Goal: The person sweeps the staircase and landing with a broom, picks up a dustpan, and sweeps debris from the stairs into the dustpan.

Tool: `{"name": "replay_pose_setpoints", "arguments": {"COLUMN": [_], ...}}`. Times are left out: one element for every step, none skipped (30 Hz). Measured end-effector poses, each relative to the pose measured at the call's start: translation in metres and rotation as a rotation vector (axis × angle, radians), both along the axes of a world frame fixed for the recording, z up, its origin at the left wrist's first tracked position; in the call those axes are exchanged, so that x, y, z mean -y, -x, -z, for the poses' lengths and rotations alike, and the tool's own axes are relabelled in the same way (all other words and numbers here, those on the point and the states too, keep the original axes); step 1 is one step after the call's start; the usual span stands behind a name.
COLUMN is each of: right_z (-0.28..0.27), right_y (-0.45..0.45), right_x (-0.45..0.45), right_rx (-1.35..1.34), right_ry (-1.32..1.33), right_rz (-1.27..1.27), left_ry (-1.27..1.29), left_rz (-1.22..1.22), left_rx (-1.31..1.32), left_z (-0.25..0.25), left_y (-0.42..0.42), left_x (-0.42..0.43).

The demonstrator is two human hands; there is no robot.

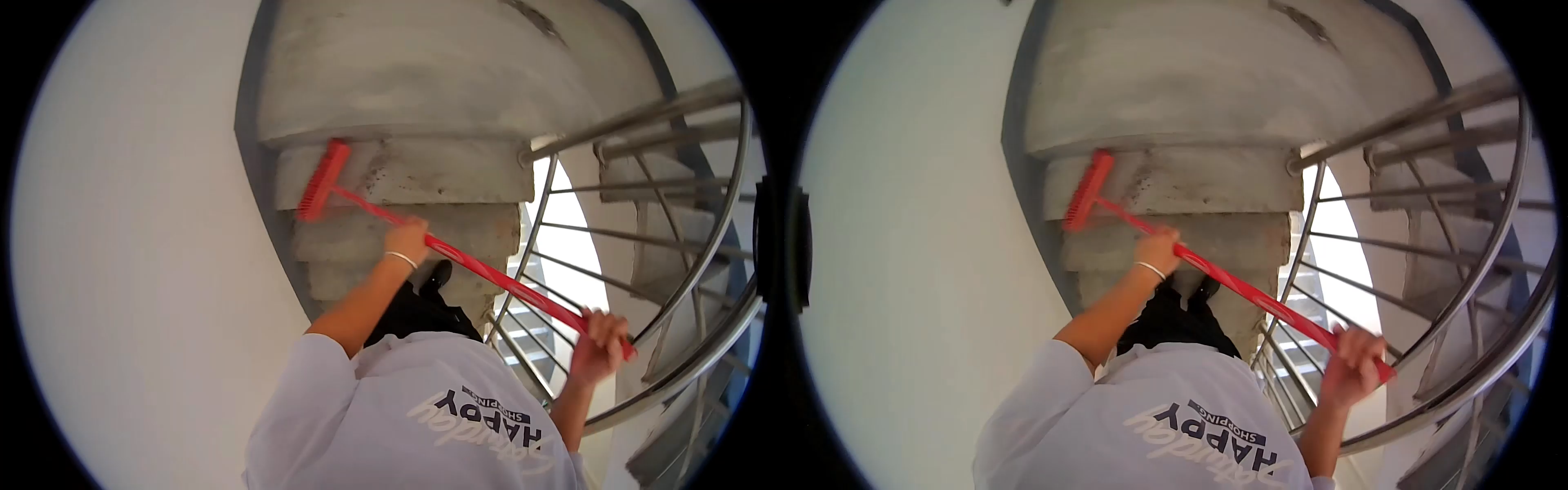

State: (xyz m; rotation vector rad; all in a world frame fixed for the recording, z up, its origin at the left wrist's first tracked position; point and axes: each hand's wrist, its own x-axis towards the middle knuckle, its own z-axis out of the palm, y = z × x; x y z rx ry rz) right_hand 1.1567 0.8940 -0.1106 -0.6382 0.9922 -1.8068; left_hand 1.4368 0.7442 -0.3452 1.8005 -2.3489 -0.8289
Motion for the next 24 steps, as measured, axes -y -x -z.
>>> {"name": "replay_pose_setpoints", "arguments": {"right_z": [0.010,0.023,0.031,0.033,0.035,0.034,0.031,0.026,0.026,0.023,0.017,0.010,0.004,0.002,0.006,0.011,0.016,0.027,0.035,0.040,0.042,0.039,0.036,0.033], "right_y": [-0.011,-0.013,-0.015,-0.013,-0.013,-0.007,0.002,0.007,0.021,0.032,0.040,0.044,0.048,0.050,0.049,0.046,0.042,0.037,0.031,0.025,0.021,0.018,0.017,0.018], "right_x": [0.004,0.012,0.014,0.010,0.010,0.002,-0.011,-0.022,-0.040,-0.057,-0.071,-0.083,-0.090,-0.096,-0.098,-0.098,-0.100,-0.101,-0.098,-0.098,-0.100,-0.105,-0.115,-0.130], "right_rx": [0.033,0.036,0.067,0.052,0.033,0.052,0.068,0.079,0.073,0.066,0.062,0.039,0.011,0.008,0.015,0.059,0.102,0.142,0.124,0.118,0.107,0.091,0.079,0.071], "right_ry": [-0.007,-0.032,-0.036,-0.041,-0.046,-0.053,-0.059,-0.086,-0.085,-0.084,-0.085,-0.077,-0.068,-0.061,-0.054,-0.049,-0.051,-0.061,-0.105,-0.117,-0.126,-0.142,-0.144,-0.143], "right_rz": [-0.019,-0.006,-0.009,0.030,0.063,0.113,0.158,0.216,0.238,0.256,0.277,0.280,0.293,0.303,0.325,0.298,0.273,0.284,0.299,0.326,0.354,0.370,0.393,0.431], "left_ry": [-0.018,-0.038,-0.044,-0.032,-0.018,-0.026,-0.020,-0.009,-0.023,-0.037,-0.034,-0.050,-0.065,-0.057,-0.044,-0.036,-0.044,-0.024,0.000,-0.052,-0.052,-0.048,-0.047,-0.050], "left_rz": [-0.008,-0.006,0.022,0.074,0.120,0.131,0.208,0.278,0.316,0.350,0.343,0.341,0.348,0.363,0.353,0.346,0.373,0.331,0.285,0.331,0.344,0.429,0.518,0.543], "left_rx": [0.030,0.067,0.075,0.075,0.071,0.076,0.063,0.047,0.053,0.062,0.073,0.040,0.001,0.007,0.030,0.055,0.063,0.063,0.062,0.094,0.091,0.077,0.059,0.043], "left_z": [0.016,0.029,0.029,0.027,0.029,0.035,0.043,0.050,0.049,0.044,0.034,0.019,0.007,-0.004,-0.014,-0.018,-0.007,0.015,0.019,0.024,0.028,0.035,0.042,0.044], "left_y": [-0.014,-0.013,-0.006,0.003,0.010,0.023,0.041,0.058,0.075,0.086,0.089,0.094,0.099,0.099,0.093,0.085,0.077,0.068,0.068,0.071,0.077,0.090,0.103,0.116], "left_x": [0.001,0.012,0.019,0.027,0.034,0.033,0.026,0.021,0.013,0.003,-0.006,-0.017,-0.023,-0.028,-0.031,-0.032,-0.032,-0.028,-0.019,-0.011,-0.011,-0.012,-0.015,-0.022]}}
